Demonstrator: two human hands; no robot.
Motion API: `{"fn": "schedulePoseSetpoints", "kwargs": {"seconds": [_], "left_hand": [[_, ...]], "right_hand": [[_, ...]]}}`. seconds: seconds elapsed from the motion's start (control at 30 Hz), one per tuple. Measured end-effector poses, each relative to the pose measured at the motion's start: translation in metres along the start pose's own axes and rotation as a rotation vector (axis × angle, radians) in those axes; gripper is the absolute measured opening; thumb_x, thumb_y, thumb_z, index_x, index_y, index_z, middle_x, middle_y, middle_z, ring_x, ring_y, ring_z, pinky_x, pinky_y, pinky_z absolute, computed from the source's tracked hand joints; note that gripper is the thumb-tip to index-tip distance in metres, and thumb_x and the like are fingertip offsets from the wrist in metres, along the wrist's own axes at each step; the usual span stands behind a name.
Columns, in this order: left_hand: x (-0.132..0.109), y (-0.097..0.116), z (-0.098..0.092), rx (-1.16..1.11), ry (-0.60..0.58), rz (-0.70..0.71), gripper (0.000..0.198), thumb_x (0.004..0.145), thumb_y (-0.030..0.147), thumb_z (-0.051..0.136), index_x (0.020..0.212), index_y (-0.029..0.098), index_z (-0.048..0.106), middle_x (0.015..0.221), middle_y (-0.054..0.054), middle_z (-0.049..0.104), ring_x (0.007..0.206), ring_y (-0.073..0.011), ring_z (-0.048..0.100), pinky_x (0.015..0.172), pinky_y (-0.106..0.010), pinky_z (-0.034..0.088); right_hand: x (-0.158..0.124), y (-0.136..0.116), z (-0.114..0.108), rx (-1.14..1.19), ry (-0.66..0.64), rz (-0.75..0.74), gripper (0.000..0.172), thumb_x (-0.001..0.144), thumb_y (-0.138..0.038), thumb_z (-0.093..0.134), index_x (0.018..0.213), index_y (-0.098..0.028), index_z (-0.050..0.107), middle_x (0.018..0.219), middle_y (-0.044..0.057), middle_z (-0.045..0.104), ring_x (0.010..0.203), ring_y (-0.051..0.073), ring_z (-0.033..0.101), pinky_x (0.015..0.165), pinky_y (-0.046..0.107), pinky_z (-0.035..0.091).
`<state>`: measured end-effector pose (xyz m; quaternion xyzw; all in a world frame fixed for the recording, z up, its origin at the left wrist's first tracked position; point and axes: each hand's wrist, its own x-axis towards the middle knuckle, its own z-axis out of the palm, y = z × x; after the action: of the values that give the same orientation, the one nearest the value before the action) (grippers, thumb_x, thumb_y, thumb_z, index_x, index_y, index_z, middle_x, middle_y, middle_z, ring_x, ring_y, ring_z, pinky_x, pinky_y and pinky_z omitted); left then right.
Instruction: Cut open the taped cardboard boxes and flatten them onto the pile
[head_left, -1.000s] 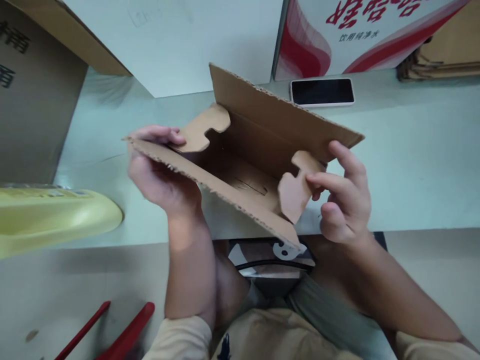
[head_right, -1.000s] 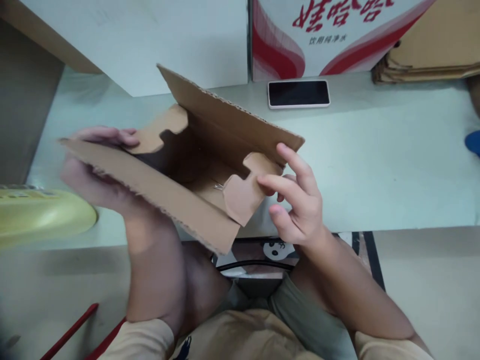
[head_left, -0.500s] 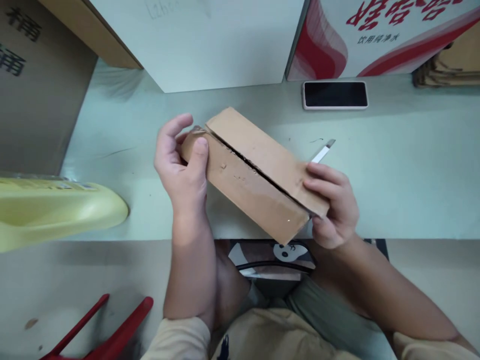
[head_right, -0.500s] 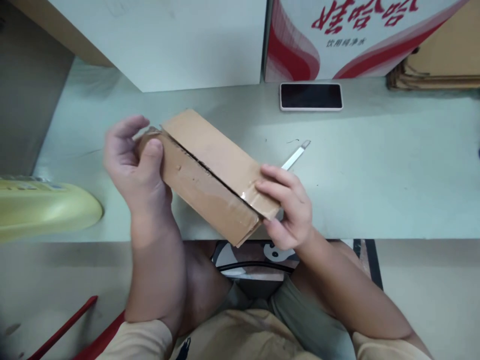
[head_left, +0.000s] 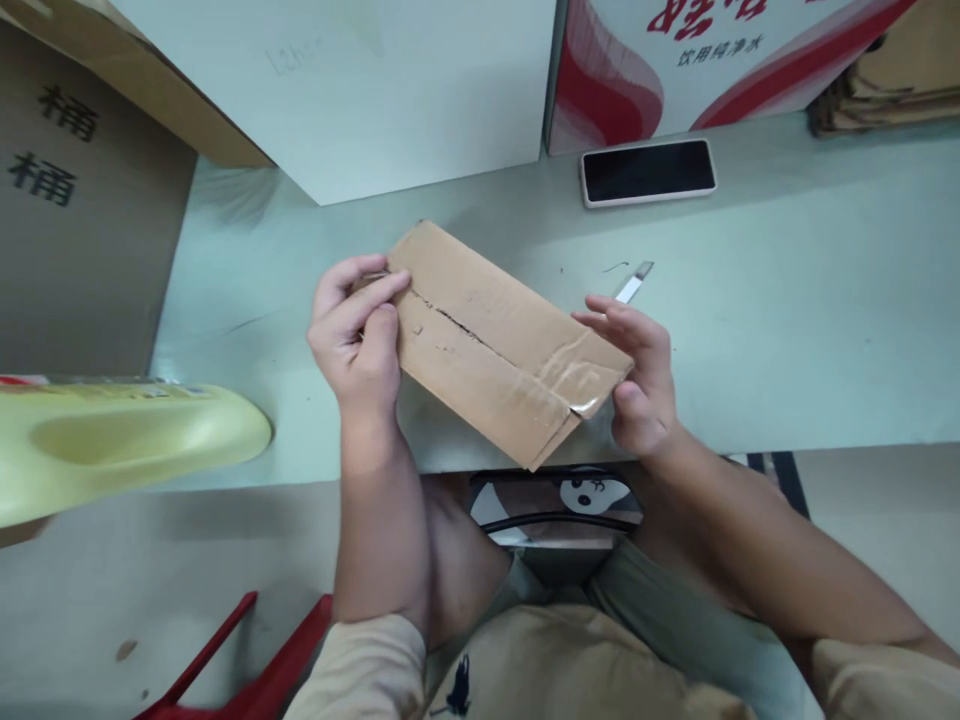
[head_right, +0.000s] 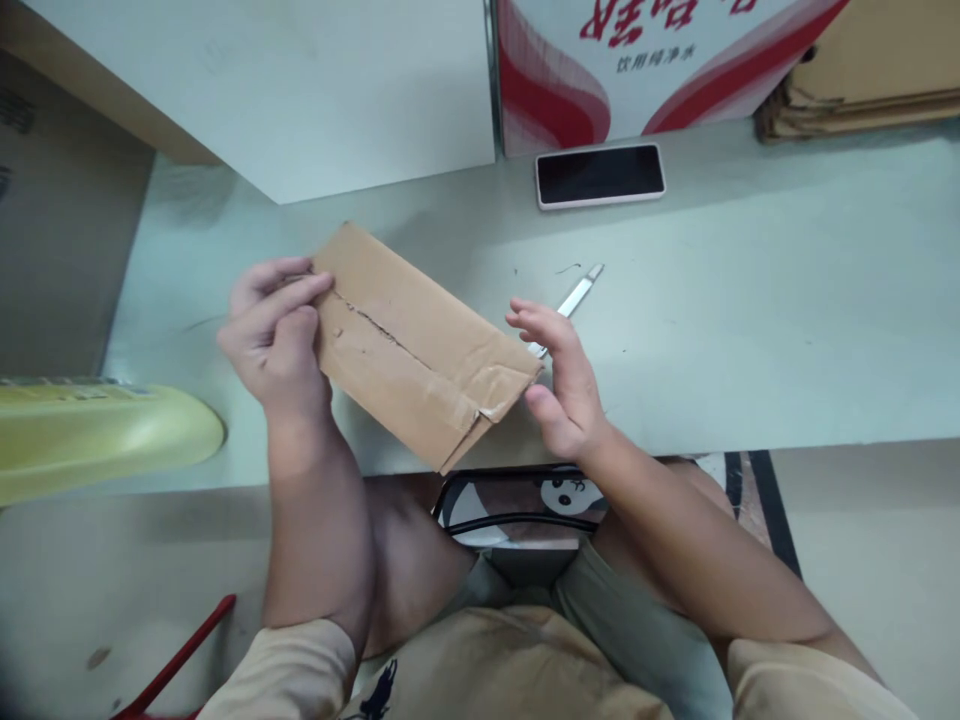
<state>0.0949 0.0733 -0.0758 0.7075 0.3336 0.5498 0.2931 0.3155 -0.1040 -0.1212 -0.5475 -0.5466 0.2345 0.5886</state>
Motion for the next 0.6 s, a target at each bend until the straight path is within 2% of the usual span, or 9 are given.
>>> {"fn": "schedulePoseSetpoints", "kwargs": {"seconds": [0.1, 0.27, 0.33, 0.4, 0.5, 0.6], "left_hand": [[0.002, -0.004, -0.006, 0.016, 0.074, -0.032, 0.033, 0.083, 0.005, 0.058, 0.098, 0.019, 0.084, 0.113, -0.007, 0.076, 0.110, -0.0178, 0.070, 0.104, -0.038, 0.057], [0.007, -0.003, -0.011, 0.117, 0.287, -0.176, 0.036, 0.077, 0.007, 0.047, 0.093, 0.012, 0.079, 0.111, -0.011, 0.073, 0.111, -0.0167, 0.067, 0.111, -0.037, 0.053], [0.006, -0.002, -0.012, 0.162, 0.269, -0.158, 0.036, 0.080, 0.009, 0.047, 0.098, 0.011, 0.078, 0.117, -0.012, 0.071, 0.115, -0.0171, 0.066, 0.114, -0.038, 0.052], [0.005, 0.000, -0.013, 0.214, 0.200, -0.091, 0.037, 0.084, 0.013, 0.049, 0.108, 0.010, 0.077, 0.122, -0.012, 0.070, 0.119, -0.0175, 0.065, 0.116, -0.037, 0.051], [0.002, 0.002, -0.014, 0.247, 0.139, -0.027, 0.039, 0.087, 0.015, 0.049, 0.114, 0.012, 0.077, 0.123, -0.012, 0.070, 0.120, -0.0171, 0.064, 0.116, -0.036, 0.051], [0.001, 0.001, -0.014, 0.204, 0.130, -0.009, 0.035, 0.089, 0.017, 0.051, 0.110, 0.012, 0.078, 0.122, -0.013, 0.070, 0.119, -0.0171, 0.064, 0.116, -0.036, 0.050]], "right_hand": [[-0.001, 0.002, -0.002, 0.040, 0.024, -0.004, 0.046, 0.104, -0.055, 0.046, 0.147, -0.040, 0.051, 0.151, 0.006, 0.056, 0.143, 0.032, 0.055, 0.116, 0.055, 0.051], [-0.002, 0.004, -0.004, 0.049, -0.067, 0.188, 0.052, 0.103, -0.059, 0.050, 0.150, -0.036, 0.047, 0.157, 0.009, 0.053, 0.146, 0.031, 0.052, 0.119, 0.056, 0.049], [-0.001, 0.005, -0.002, 0.080, -0.105, 0.269, 0.056, 0.102, -0.064, 0.048, 0.150, -0.035, 0.046, 0.154, 0.009, 0.056, 0.140, 0.030, 0.057, 0.116, 0.056, 0.051], [0.001, 0.004, 0.000, 0.104, -0.141, 0.323, 0.060, 0.101, -0.069, 0.047, 0.149, -0.033, 0.046, 0.150, 0.010, 0.060, 0.132, 0.029, 0.062, 0.113, 0.055, 0.053], [0.004, 0.002, 0.003, 0.092, -0.134, 0.328, 0.065, 0.098, -0.074, 0.049, 0.146, -0.030, 0.048, 0.146, 0.010, 0.062, 0.129, 0.029, 0.063, 0.112, 0.053, 0.053], [0.005, 0.002, 0.005, 0.075, -0.120, 0.322, 0.064, 0.097, -0.074, 0.051, 0.144, -0.030, 0.049, 0.144, 0.010, 0.063, 0.129, 0.029, 0.062, 0.111, 0.051, 0.054]]}}
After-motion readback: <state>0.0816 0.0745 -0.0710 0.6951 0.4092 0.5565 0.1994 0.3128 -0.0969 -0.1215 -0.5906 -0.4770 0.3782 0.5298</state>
